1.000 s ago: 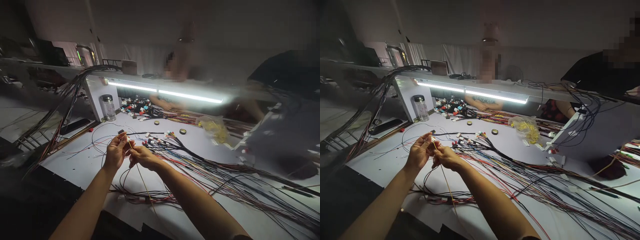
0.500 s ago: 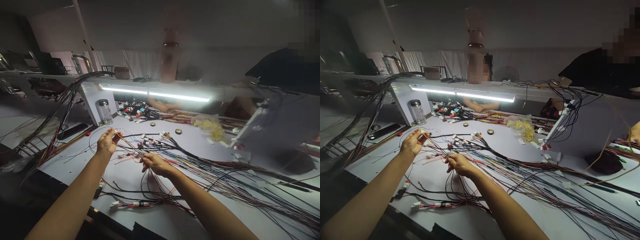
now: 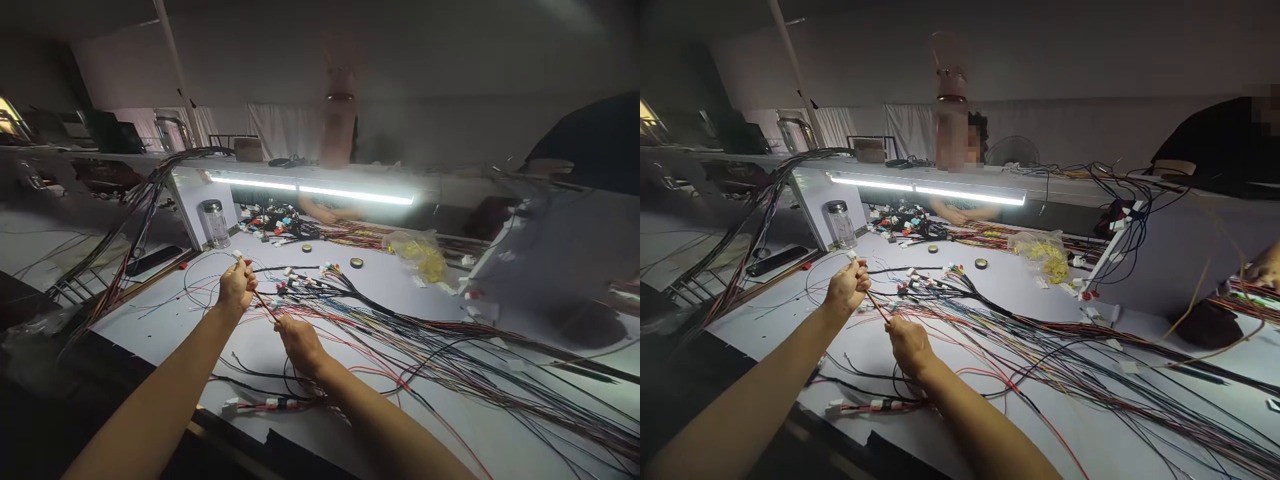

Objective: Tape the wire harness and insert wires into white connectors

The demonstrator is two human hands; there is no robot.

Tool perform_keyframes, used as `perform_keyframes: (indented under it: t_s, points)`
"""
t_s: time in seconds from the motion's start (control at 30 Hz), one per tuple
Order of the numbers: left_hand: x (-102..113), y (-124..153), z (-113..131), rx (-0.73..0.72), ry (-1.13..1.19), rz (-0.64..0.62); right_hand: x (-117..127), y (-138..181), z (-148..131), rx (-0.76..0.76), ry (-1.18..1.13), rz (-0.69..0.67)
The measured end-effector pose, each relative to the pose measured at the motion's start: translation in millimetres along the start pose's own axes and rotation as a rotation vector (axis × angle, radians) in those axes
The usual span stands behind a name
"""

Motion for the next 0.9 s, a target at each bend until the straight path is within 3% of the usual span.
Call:
perform_keyframes:
  t_s: [0.13,0.23,0.33,0.47,0.63,0.8,0.9]
  points:
    - [10,-5,1,-0.057,-0.051,-0.018,-3,9,12,-0.045,0.104,-0.043]
    - [12,-1,8,-0.097,-0.093,-0.08,17,-3,12,-0.041,0.104,-0.119]
    - [1,8,17,-0.128,-0.139,-0.193,58,-36,-12,0.037,0.025,-0.094]
    - [-23,25,20,-0.102,-0.21,-0.368,97,-84,-63,0.151,-0.301,0.006]
    - [-29,43,7,-0.049,-0.257,-0.471,73,-107,-95,0.041,-0.762,-0.021]
    - [-4,59,-26,-0.052,-0.24,-0.412,61,-115,-94,-0.091,-1.087,0.124]
    - [8,67,-45,-0.071,-0.208,-0.358,63,-119,-92,-0.073,-1.156,0.136]
Point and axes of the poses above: each hand's wrist, its own y-axis away from the middle knuckle, its own x-axis out of the back of the hand, z = x × y, the point moved 6 cm from there along -y, towards the middle knuckle, and after that the axes turned 1 degree about -y, right-handed, at the moved point
